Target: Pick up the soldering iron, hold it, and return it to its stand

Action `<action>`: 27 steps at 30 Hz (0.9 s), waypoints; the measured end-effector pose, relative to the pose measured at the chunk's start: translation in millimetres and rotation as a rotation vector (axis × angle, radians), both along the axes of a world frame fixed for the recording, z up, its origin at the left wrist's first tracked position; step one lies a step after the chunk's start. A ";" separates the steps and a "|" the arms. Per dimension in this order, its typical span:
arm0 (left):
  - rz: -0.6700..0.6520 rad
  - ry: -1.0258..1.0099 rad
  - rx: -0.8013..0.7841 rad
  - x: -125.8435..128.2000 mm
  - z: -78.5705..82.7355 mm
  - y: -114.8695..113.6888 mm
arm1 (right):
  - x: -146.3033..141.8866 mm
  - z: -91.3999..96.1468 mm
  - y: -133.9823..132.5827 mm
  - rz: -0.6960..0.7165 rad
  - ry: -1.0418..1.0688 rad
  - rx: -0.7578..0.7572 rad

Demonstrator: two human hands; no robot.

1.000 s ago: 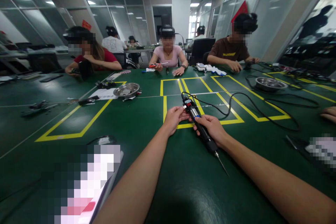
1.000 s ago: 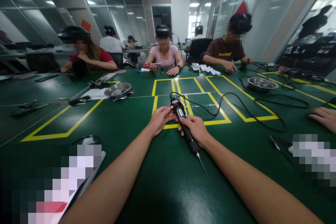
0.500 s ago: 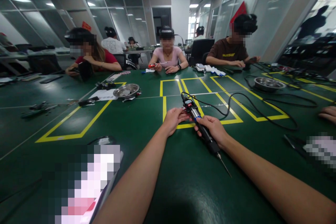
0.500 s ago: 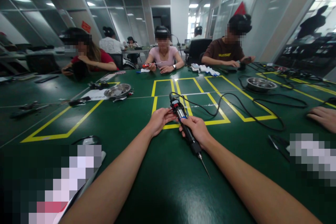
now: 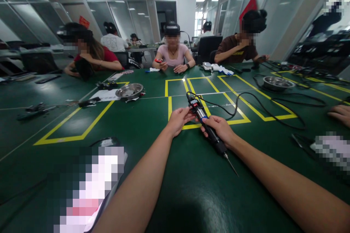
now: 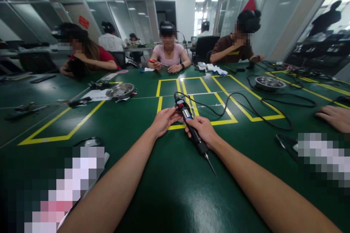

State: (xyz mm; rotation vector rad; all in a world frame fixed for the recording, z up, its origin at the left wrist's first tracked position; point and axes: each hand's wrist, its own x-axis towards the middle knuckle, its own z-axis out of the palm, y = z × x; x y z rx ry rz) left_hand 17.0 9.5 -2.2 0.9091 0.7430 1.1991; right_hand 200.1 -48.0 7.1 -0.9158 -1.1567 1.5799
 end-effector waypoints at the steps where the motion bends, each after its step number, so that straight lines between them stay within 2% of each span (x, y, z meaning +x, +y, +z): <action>1: 0.004 -0.007 -0.003 -0.7 -0.9 0.4 | 0.7 0.5 0.1 0.009 0.004 -0.006; 5: -0.003 -0.026 0.007 -3.4 -4.1 1.9 | 2.4 3.3 -0.3 0.039 0.016 -0.028; 12: -0.173 -0.076 0.086 -6.9 1.6 -1.4 | 0.8 6.9 -3.2 0.044 0.013 -0.033; 18: -0.136 -0.130 0.031 -10.2 -0.2 -0.4 | -5.8 8.7 -5.4 -0.029 -0.085 -0.041; 27: -0.108 -0.157 0.000 -12.7 -2.4 0.8 | -9.1 15.2 -8.4 -0.044 -0.033 -0.088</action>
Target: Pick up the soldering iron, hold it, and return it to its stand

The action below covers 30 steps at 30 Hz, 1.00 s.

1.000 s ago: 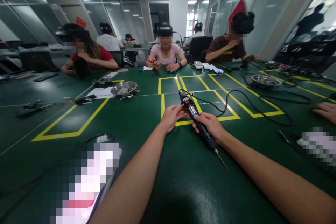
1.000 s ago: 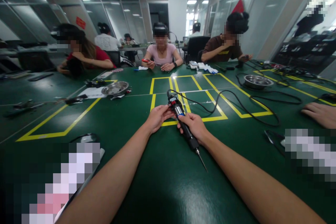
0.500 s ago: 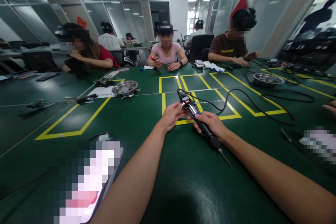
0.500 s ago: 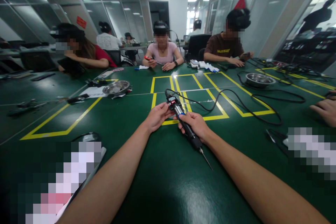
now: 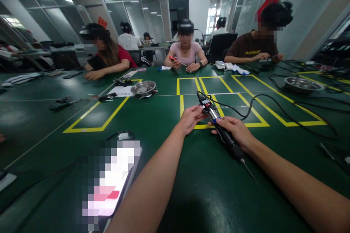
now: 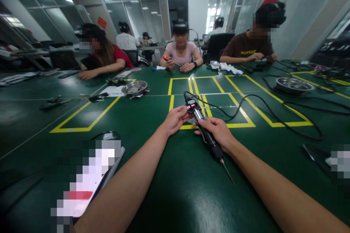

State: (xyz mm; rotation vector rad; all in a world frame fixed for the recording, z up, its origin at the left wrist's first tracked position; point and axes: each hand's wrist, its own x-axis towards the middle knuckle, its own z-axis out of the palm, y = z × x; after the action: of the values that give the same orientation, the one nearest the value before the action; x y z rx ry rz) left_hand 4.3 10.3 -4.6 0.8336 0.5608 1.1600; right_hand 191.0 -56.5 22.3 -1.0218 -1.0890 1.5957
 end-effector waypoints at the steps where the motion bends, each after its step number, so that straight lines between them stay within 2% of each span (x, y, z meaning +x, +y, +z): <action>1: 0.002 -0.002 -0.001 -0.5 -0.3 0.1 | -0.3 0.0 0.3 0.001 0.000 -0.007; 7: 0.005 0.004 0.007 -3.1 -4.7 0.8 | -1.1 -3.2 1.4 0.020 0.001 -0.083; 12: 0.003 0.001 0.009 -3.5 -5.9 0.9 | -2.2 -3.4 4.0 0.097 0.046 -0.100; 19: 0.011 0.007 -0.022 -2.4 -4.3 1.1 | -4.7 3.5 5.0 0.194 -0.053 -0.087; 24: 0.033 0.058 0.002 1.1 -5.1 1.9 | -10.3 -4.7 0.8 0.095 -0.075 0.028; 30: 0.031 0.078 0.017 2.4 -5.9 3.0 | -11.6 -10.1 -2.0 0.016 -0.017 0.026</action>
State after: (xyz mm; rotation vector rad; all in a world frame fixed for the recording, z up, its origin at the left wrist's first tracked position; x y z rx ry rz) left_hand 6.7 13.4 -10.5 0.8909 0.6307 1.1661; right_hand 179.3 -58.4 12.3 -1.0131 -1.1296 1.5845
